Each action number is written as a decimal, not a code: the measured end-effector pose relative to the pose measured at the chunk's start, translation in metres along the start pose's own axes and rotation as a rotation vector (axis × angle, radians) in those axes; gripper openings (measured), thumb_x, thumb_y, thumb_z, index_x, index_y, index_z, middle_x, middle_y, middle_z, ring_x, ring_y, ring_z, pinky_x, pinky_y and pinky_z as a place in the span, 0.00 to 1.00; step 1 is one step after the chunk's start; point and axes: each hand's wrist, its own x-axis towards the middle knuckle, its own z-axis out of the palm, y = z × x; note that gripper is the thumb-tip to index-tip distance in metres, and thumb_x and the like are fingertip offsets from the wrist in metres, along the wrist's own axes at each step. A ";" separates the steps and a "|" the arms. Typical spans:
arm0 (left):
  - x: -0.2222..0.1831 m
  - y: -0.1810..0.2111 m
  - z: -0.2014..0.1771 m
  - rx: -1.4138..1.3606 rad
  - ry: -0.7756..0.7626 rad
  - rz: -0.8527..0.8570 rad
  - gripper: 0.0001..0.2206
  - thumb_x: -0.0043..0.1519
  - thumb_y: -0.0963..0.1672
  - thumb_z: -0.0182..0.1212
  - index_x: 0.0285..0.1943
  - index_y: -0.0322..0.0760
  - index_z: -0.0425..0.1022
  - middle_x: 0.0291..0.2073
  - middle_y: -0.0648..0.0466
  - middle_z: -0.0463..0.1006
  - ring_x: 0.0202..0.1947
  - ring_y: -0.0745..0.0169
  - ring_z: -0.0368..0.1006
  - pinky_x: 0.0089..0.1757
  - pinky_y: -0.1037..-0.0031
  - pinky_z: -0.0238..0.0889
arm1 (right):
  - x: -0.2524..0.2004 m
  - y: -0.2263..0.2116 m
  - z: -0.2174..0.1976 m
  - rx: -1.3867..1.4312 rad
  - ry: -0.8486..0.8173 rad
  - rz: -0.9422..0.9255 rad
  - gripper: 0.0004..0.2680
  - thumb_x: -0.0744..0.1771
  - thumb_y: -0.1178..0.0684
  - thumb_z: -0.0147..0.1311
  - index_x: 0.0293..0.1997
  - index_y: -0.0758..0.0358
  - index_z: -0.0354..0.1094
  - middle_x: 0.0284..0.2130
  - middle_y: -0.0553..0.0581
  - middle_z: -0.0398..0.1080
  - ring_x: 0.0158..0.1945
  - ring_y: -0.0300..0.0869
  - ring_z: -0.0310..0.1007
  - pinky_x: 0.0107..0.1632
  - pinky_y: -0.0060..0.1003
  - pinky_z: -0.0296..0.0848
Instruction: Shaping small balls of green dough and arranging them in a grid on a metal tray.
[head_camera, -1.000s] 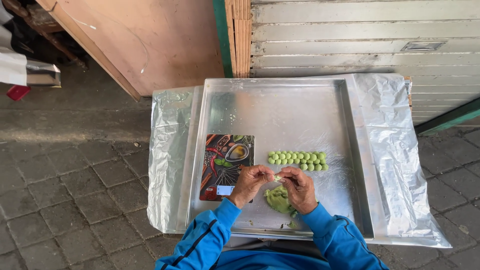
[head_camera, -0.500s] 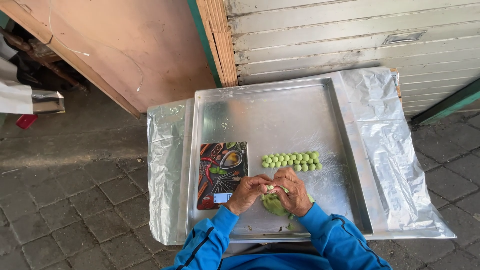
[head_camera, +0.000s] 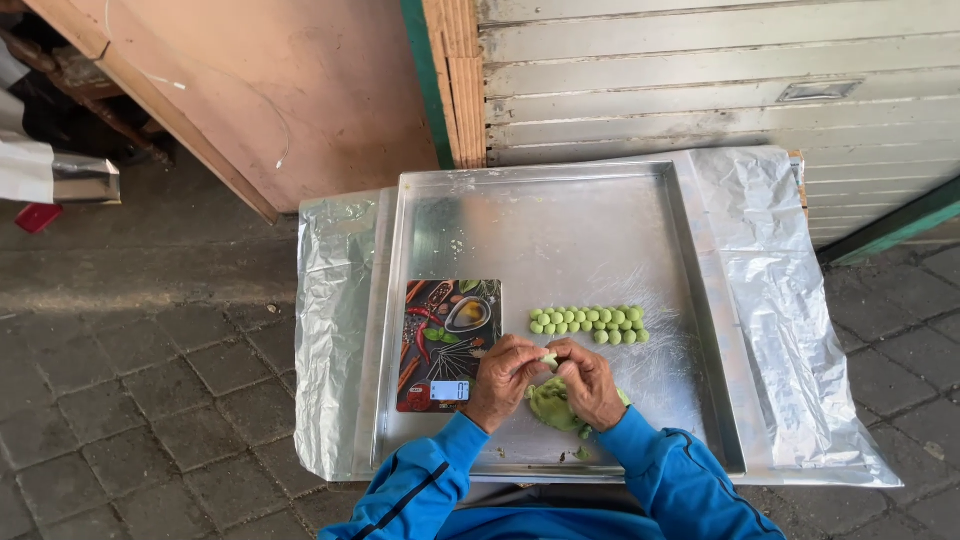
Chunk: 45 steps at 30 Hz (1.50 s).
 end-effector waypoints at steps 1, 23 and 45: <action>-0.001 -0.002 -0.001 -0.002 0.010 -0.002 0.09 0.64 0.45 0.69 0.47 0.33 0.84 0.34 0.51 0.78 0.36 0.58 0.77 0.40 0.69 0.72 | -0.002 0.004 0.002 -0.003 -0.010 0.001 0.14 0.73 0.46 0.46 0.36 0.64 0.74 0.27 0.58 0.75 0.35 0.37 0.67 0.36 0.43 0.73; -0.017 -0.022 0.005 -0.240 -0.190 -0.240 0.12 0.69 0.48 0.65 0.40 0.34 0.77 0.23 0.53 0.71 0.29 0.71 0.65 0.35 0.73 0.65 | -0.014 0.044 -0.008 -0.186 0.064 -0.111 0.13 0.71 0.47 0.49 0.30 0.62 0.73 0.21 0.56 0.74 0.24 0.46 0.70 0.32 0.41 0.74; -0.002 -0.009 -0.004 -0.385 -0.120 -0.336 0.17 0.68 0.51 0.64 0.35 0.35 0.78 0.19 0.60 0.64 0.25 0.78 0.57 0.29 0.81 0.56 | -0.017 0.034 0.004 0.007 0.046 0.021 0.07 0.68 0.54 0.62 0.44 0.67 0.72 0.33 0.61 0.73 0.32 0.45 0.72 0.36 0.43 0.78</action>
